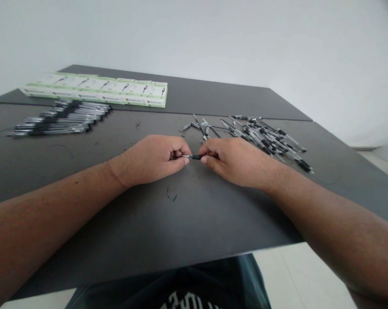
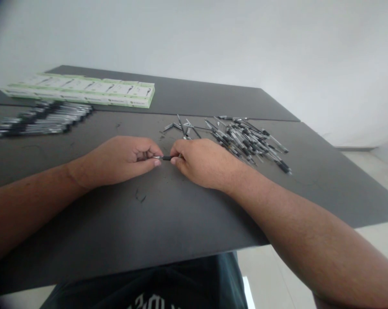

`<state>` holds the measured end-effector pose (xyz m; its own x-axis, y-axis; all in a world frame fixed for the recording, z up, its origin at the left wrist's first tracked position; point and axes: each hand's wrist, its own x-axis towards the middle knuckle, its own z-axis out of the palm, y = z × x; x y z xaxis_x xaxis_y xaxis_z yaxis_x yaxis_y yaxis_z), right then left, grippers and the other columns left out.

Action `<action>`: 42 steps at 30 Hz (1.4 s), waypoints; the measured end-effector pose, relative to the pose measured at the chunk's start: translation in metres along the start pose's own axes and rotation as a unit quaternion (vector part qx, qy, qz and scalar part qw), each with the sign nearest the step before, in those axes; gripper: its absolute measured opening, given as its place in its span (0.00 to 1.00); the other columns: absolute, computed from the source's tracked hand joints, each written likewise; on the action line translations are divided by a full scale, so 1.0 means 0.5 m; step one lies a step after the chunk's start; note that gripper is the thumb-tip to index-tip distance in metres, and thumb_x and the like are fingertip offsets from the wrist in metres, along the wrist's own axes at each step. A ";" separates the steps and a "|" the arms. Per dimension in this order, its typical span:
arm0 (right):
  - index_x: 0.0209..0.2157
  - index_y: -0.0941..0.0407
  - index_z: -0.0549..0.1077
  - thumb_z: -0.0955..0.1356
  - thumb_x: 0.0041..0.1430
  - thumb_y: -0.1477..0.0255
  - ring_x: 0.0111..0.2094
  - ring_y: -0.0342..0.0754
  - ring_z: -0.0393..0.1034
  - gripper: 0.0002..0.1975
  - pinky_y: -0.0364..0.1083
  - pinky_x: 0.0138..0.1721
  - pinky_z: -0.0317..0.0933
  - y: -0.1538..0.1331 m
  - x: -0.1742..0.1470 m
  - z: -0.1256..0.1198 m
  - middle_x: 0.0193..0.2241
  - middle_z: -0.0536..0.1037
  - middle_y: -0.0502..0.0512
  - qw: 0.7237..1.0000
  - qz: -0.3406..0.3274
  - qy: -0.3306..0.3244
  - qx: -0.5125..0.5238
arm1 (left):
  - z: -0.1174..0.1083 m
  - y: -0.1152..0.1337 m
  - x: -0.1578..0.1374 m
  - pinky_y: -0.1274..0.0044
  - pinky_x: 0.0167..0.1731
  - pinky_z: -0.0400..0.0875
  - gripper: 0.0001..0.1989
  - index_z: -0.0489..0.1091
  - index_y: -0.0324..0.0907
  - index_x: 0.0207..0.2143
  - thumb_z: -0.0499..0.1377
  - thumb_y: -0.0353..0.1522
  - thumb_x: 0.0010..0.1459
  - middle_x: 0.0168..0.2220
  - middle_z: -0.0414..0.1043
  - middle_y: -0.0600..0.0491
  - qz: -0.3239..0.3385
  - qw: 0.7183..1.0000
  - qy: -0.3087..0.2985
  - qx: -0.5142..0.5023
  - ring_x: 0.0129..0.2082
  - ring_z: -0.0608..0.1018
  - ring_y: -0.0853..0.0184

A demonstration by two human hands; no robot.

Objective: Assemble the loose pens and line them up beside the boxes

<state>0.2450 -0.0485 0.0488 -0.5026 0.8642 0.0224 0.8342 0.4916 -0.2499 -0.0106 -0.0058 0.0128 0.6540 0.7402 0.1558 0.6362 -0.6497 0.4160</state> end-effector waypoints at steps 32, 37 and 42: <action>0.52 0.54 0.85 0.72 0.74 0.69 0.41 0.52 0.81 0.10 0.48 0.42 0.63 0.003 0.002 0.001 0.43 0.90 0.55 1.000 -0.008 -0.003 -0.003 | -0.003 0.003 0.001 0.73 0.42 0.70 0.17 0.82 0.46 0.43 0.57 0.44 0.69 0.36 0.86 0.53 0.011 1.000 -0.012 0.017 0.36 0.83 0.63; 0.53 0.54 0.86 0.68 0.78 0.69 0.45 0.53 0.82 0.13 0.49 0.45 0.64 0.001 0.002 0.000 0.47 0.91 0.58 0.999 -0.020 -0.020 -0.014 | -0.002 0.001 0.002 0.72 0.43 0.70 0.17 0.82 0.46 0.43 0.56 0.44 0.69 0.37 0.86 0.53 0.022 0.999 -0.010 0.025 0.38 0.84 0.62; 0.52 0.54 0.85 0.73 0.74 0.67 0.40 0.52 0.81 0.10 0.48 0.41 0.62 0.004 0.001 0.001 0.42 0.90 0.54 1.000 0.001 0.000 -0.003 | -0.001 -0.001 0.002 0.72 0.42 0.70 0.18 0.82 0.46 0.42 0.56 0.44 0.70 0.36 0.85 0.52 0.026 0.999 -0.009 0.027 0.36 0.83 0.62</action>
<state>0.2464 -0.0473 0.0476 -0.5014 0.8649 0.0224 0.8360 0.4910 -0.2448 -0.0106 -0.0047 0.0134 0.6942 0.7020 0.1589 0.6221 -0.6962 0.3581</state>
